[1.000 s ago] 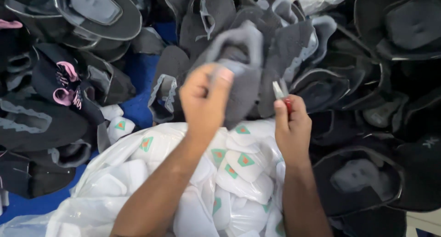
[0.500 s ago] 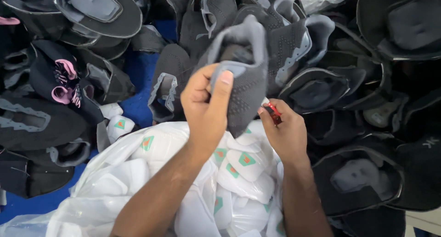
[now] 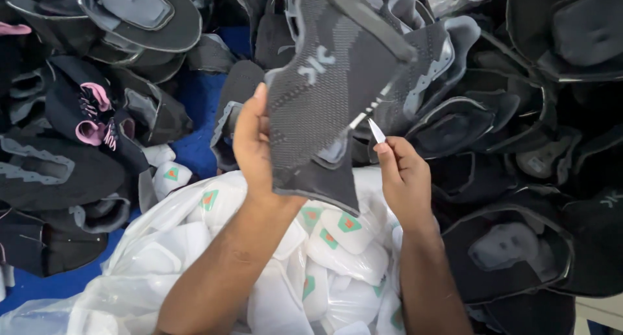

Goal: The person trims excess threads and fabric from shoe uppers using snips.

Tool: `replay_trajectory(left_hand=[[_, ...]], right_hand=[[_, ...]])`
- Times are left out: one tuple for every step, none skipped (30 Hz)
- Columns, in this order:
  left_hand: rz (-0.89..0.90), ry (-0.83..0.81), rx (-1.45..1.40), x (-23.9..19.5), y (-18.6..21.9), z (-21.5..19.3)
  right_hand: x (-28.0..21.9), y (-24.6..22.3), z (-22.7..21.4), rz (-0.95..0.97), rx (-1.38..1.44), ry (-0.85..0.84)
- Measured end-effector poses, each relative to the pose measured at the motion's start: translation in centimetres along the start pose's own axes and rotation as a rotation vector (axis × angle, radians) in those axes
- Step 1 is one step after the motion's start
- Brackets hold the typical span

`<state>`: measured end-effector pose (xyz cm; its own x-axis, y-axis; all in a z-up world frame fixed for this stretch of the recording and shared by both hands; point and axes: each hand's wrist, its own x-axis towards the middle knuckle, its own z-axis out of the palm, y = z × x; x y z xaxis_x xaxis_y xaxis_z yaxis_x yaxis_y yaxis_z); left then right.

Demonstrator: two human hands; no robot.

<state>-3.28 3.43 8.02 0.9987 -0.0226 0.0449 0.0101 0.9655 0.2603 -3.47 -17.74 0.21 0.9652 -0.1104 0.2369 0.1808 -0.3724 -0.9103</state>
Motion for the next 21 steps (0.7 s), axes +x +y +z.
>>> replay_trajectory(left_hand=[[-0.003,-0.001,-0.001,0.1,0.0,0.0],[-0.006,-0.013,-0.019,0.1,0.1,0.0],[-0.008,-0.025,-0.038,0.2,0.2,-0.1],[-0.010,-0.025,-0.039,0.0,0.0,-0.2],[-0.037,-0.038,-0.031,-0.2,-0.2,-0.2],[-0.062,-0.051,-0.022,-0.4,-0.4,-0.3],[-0.063,-0.051,-0.023,-0.5,-0.7,-0.7],[-0.117,-0.088,-0.035,-0.6,-0.9,-1.1],[-0.171,-0.124,-0.046,-0.7,-1.1,-1.4],[-0.170,-0.129,-0.047,-0.7,-0.9,-1.0],[-0.178,-0.104,-0.067,-0.8,-0.7,-0.6],[-0.185,-0.084,-0.086,-0.8,-0.5,0.0],[-0.182,-0.092,-0.086,-0.6,-0.6,-0.4],[-0.126,-0.144,-0.087,-0.4,-0.7,-0.8],[-0.069,-0.197,-0.089,-0.3,-0.8,-1.1],[-0.069,-0.203,-0.091,0.3,-1.6,-2.2],[-0.121,-0.188,-0.080,1.0,-2.3,-3.3],[-0.173,-0.170,-0.070,1.6,-3.1,-4.4],[-0.172,-0.174,-0.072,2.3,-3.7,-5.1],[-0.249,-0.144,-0.057,2.9,-4.3,-5.9],[-0.327,-0.113,-0.042,3.4,-4.9,-6.7]], right_hand=[[0.0,-0.1,0.0,0.001,-0.001,0.003],[0.1,-0.1,0.0,0.020,0.015,-0.003],[0.1,-0.1,0.1,0.039,0.031,-0.009],[0.1,-0.1,0.1,0.040,0.030,-0.008],[0.1,-0.1,0.1,-0.015,-0.025,-0.002],[0.2,-0.1,0.2,-0.070,-0.081,0.003],[0.1,1.3,-0.1,-0.070,-0.081,0.003],[0.1,2.7,-0.3,-0.083,-0.041,-0.028],[0.1,4.1,-0.6,-0.097,0.000,-0.060],[0.1,5.4,-0.9,-0.101,-0.001,-0.058],[0.1,6.7,-1.2,-0.110,0.164,-0.065],[0.2,8.0,-1.5,-0.123,0.330,-0.072],[0.3,8.2,-1.5,-0.131,0.330,-0.070],[0.2,8.4,-1.7,-0.097,0.691,-0.170],[0.2,8.6,-1.8,-0.064,1.046,-0.269],[0.1,6.7,-1.7,-0.071,1.043,-0.269],[-0.1,4.8,-1.5,0.081,0.979,-0.190],[-0.3,2.9,-1.4,0.227,0.899,-0.101],[-0.7,2.2,-1.5,0.223,0.897,-0.101],[-1.1,1.5,-1.6,0.182,0.974,-0.146],[-1.5,0.8,-1.7,0.140,1.052,-0.192]])
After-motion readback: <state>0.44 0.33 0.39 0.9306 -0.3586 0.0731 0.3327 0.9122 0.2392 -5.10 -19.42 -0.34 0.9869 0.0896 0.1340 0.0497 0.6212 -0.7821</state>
